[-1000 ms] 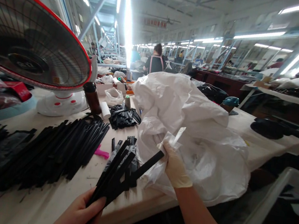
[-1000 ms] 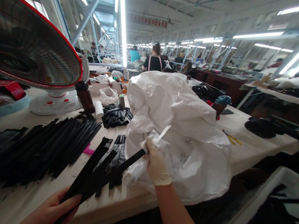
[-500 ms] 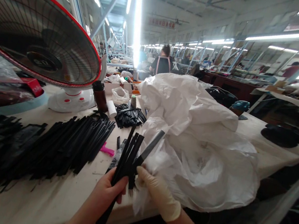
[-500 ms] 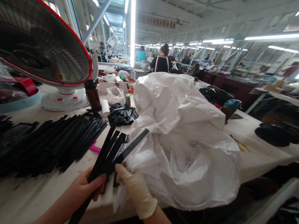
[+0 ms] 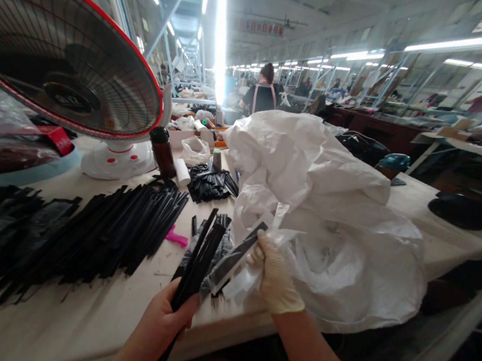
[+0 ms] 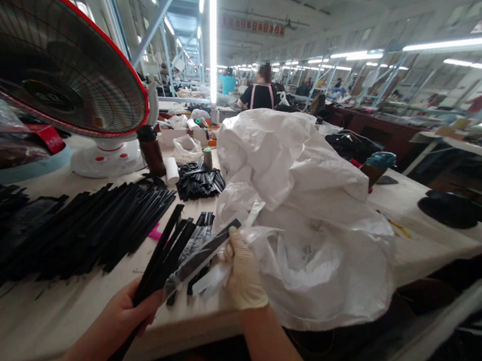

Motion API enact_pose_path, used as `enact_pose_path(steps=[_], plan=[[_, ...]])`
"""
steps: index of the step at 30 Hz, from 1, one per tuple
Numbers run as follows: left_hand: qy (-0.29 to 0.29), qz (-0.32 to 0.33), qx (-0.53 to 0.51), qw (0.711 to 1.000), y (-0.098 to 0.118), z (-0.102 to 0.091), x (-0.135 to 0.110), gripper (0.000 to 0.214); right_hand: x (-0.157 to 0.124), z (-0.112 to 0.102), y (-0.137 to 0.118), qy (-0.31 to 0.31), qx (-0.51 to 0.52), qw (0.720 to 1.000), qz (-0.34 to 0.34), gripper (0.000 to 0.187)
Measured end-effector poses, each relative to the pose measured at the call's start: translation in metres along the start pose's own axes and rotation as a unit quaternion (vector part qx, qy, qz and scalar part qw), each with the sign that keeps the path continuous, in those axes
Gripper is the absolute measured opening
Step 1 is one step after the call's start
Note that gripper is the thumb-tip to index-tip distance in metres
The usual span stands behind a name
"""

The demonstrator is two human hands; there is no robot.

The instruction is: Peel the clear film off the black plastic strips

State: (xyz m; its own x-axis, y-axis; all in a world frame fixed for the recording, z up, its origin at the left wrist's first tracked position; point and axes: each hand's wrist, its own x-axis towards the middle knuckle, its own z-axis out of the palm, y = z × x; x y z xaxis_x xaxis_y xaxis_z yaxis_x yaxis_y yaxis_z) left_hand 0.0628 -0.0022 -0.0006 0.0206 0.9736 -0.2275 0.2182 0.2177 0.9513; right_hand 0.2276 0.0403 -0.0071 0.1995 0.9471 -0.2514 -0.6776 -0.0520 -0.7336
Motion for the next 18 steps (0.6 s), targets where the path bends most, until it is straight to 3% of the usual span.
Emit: enact_pose_path(steps=[4, 7, 10, 13, 18], plan=[[0.03, -0.004, 0.014, 0.999, -0.003, -0.007, -0.001, 0.031, -0.007, 0.004, 0.01, -0.011, 0.004, 0.996, 0.094, 0.031], [0.032, 0.008, 0.084, 0.996, -0.007, -0.029, 0.007, 0.029, -0.007, -0.003, 0.0, 0.006, 0.022, 0.997, 0.08, 0.028], [0.094, 0.031, 0.192, 0.976, -0.012, -0.047, 0.026, 0.021, 0.001, -0.011, -0.015, -0.005, 0.068, 0.994, 0.084, 0.023], [0.133, 0.02, 0.228, 0.964, -0.022, -0.048, 0.051, 0.014, 0.007, -0.013, -0.016, -0.051, 0.075, 0.986, 0.137, 0.024], [0.107, 0.002, 0.194, 0.975, -0.043, -0.048, 0.068, 0.019, 0.007, -0.018, -0.009, -0.06, 0.071, 0.984, 0.149, 0.023]])
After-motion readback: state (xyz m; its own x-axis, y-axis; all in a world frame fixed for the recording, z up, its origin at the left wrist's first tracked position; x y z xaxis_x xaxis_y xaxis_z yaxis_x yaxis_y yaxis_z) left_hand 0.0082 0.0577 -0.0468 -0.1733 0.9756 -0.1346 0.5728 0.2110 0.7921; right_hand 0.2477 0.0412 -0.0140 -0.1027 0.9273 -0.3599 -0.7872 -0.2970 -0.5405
